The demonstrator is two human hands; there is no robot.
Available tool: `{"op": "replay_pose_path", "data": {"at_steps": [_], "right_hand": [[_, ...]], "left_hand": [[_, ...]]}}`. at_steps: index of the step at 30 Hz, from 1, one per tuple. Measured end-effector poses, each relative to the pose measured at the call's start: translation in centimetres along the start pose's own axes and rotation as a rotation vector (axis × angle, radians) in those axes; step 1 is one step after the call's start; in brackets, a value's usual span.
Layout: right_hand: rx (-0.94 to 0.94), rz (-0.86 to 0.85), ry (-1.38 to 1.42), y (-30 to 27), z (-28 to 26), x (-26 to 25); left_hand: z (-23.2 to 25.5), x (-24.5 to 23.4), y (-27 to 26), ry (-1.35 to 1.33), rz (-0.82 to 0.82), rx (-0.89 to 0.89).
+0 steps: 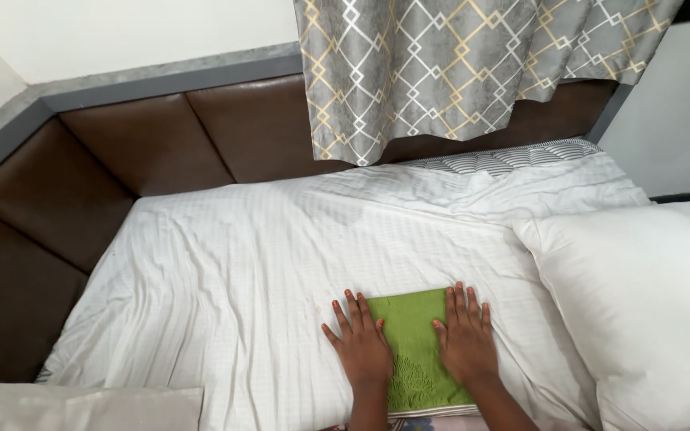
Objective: Folding a decorative cushion cover on a bed.
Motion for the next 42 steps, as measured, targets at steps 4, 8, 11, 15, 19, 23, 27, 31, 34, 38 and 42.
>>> {"op": "replay_pose_path", "data": {"at_steps": [4, 8, 11, 15, 19, 23, 27, 31, 34, 38, 42], "right_hand": [[-0.122, 0.1, 0.106, -1.5, -2.9, 0.0], [-0.199, -0.139, 0.049, -2.8, -3.8, 0.4], [-0.203, -0.058, 0.141, -3.3, -3.3, 1.4], [-0.184, 0.035, 0.177, -3.3, -2.4, 1.8], [-0.182, 0.038, 0.156, -3.2, -1.7, 0.9], [-0.061, -0.185, 0.079, -3.2, -1.3, -1.1], [-0.009, -0.212, 0.066, -2.9, 0.0, -0.8], [0.05, -0.085, 0.077, -2.2, 1.0, 0.6], [0.007, -0.13, 0.061, -3.0, -0.5, -0.1], [-0.171, -0.156, -0.166, -4.6, -1.1, 0.2], [-0.069, -0.304, 0.002, -5.3, -0.8, -1.4]], "left_hand": [[2.6, -1.2, -0.6, -0.106, -0.563, 0.012], [3.3, -1.7, -1.8, -0.254, -0.51, 0.172], [3.0, -1.8, -2.3, -0.325, -0.717, 0.097], [2.2, -1.2, -2.8, -0.315, -0.63, 0.082], [1.0, 0.7, -3.7, -0.178, -0.043, 0.142], [0.1, 0.9, -3.4, -0.108, -0.035, 0.103], [-0.5, 0.8, -3.4, -0.033, 0.117, 0.089], [0.4, -1.2, -1.6, 0.026, 0.154, 0.109], [2.1, -5.3, -0.5, -0.183, -0.416, -0.049], [4.6, -7.2, -2.3, -0.598, -0.772, 0.273], [3.2, 1.8, -6.7, -0.091, 0.081, 0.374]]}}
Point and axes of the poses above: each hand's wrist, its own y-axis towards the middle knuckle, its own x-axis out of the palm, z = x × y, the point moved 1 cm from there along y, towards the middle knuckle, and after that the axes turned 6 degrees about x, right-handed, at the moved point
